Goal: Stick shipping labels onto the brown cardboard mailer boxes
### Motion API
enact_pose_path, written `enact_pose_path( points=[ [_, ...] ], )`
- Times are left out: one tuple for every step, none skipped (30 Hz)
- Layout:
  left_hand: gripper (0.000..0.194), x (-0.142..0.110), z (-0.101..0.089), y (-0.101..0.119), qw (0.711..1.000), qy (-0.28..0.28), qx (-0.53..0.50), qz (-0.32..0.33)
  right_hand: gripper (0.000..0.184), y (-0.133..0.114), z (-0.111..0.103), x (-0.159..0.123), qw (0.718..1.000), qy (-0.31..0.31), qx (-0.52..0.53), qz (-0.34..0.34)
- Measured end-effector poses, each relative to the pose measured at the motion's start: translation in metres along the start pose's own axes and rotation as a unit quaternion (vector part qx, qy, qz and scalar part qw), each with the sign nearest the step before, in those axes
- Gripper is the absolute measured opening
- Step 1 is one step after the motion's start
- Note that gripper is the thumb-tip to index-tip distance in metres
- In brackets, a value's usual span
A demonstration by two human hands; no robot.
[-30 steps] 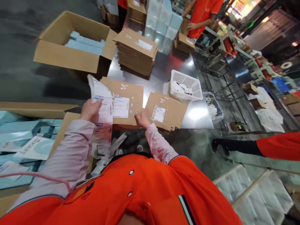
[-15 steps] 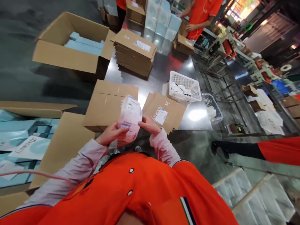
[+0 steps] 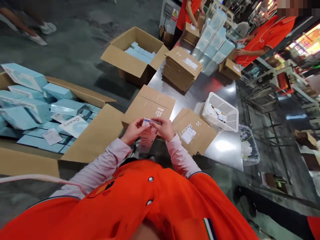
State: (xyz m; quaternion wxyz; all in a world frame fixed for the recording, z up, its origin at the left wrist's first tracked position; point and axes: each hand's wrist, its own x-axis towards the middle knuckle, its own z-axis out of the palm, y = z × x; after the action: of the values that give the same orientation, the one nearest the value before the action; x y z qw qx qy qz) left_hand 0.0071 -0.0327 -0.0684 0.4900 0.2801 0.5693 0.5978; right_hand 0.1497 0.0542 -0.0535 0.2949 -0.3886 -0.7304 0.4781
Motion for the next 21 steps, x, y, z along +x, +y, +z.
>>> enact_pose_path(
  points=[
    [0.068,0.001,-0.001,-0.002,1.0,0.005,0.008,0.008,0.014,-0.002,0.002,0.0,1.0,-0.007,-0.008,-0.002],
    [0.064,0.003,-0.002,-0.005,1.0,0.011,0.02,0.011,0.013,-0.003,0.004,0.0,1.0,-0.007,-0.017,-0.002],
    [0.061,0.005,-0.003,-0.008,0.999,0.02,0.033,0.012,0.012,-0.003,0.006,-0.002,1.0,-0.002,-0.029,-0.001],
    [0.059,0.008,-0.003,-0.012,0.998,0.034,0.045,0.012,0.011,-0.003,0.008,-0.003,0.999,0.005,-0.041,-0.002],
    [0.058,0.01,-0.003,-0.016,0.997,0.051,0.055,0.013,0.011,-0.002,0.009,-0.004,0.998,0.009,-0.054,-0.009],
    [0.057,0.012,-0.003,-0.019,0.995,0.073,0.064,0.014,0.011,0.0,0.011,-0.004,0.998,0.01,-0.065,-0.021],
    [0.058,0.014,-0.003,-0.023,0.993,0.097,0.069,0.017,0.01,0.002,0.012,-0.002,0.997,0.009,-0.071,-0.035],
    [0.058,0.016,-0.002,-0.025,0.991,0.112,0.069,0.019,0.01,0.006,0.013,0.002,0.996,0.007,-0.074,-0.049],
    [0.058,0.018,-0.003,-0.028,0.991,0.115,0.061,0.018,0.009,0.011,0.015,0.008,0.995,0.009,-0.074,-0.058],
    [0.058,0.02,-0.004,-0.03,0.994,0.102,0.049,0.008,0.009,0.016,0.017,0.017,0.995,0.015,-0.075,-0.059],
    [0.058,0.022,-0.006,-0.033,0.997,0.068,0.036,-0.019,0.009,0.022,0.018,0.028,0.995,0.027,-0.078,-0.053],
    [0.06,0.024,-0.01,-0.037,0.998,0.021,0.025,-0.058,0.009,0.029,0.02,0.04,0.994,0.045,-0.088,-0.04],
    [0.061,0.025,-0.015,-0.042,0.994,-0.03,0.017,-0.102,0.01,0.036,0.022,0.054,0.992,0.067,-0.106,-0.022],
    [0.063,0.026,-0.021,-0.048,0.987,-0.073,0.013,-0.14,0.012,0.042,0.023,0.068,0.987,0.089,-0.134,0.003],
    [0.063,0.025,-0.028,-0.055,0.981,-0.101,0.009,-0.166,0.014,0.049,0.024,0.081,0.979,0.106,-0.168,0.032],
    [0.064,0.022,-0.036,-0.064,0.977,-0.116,0.005,-0.181,0.017,0.054,0.025,0.093,0.97,0.115,-0.207,0.063],
    [0.065,0.017,-0.044,-0.073,0.975,-0.119,0.002,-0.19,0.022,0.059,0.025,0.104,0.958,0.12,-0.246,0.092],
    [0.066,0.01,-0.053,-0.082,0.973,-0.114,0.002,-0.199,0.033,0.063,0.026,0.112,0.944,0.123,-0.283,0.115],
    [0.066,0.002,-0.062,-0.091,0.97,-0.111,0.006,-0.214,0.047,0.066,0.028,0.118,0.932,0.123,-0.318,0.126],
    [0.065,-0.008,-0.07,-0.098,0.966,-0.111,0.014,-0.234,0.063,0.068,0.03,0.123,0.921,0.115,-0.353,0.12],
    [0.064,-0.018,-0.079,-0.102,0.96,-0.116,0.025,-0.254,0.077,0.069,0.033,0.125,0.912,0.096,-0.388,0.097]
  ],
)
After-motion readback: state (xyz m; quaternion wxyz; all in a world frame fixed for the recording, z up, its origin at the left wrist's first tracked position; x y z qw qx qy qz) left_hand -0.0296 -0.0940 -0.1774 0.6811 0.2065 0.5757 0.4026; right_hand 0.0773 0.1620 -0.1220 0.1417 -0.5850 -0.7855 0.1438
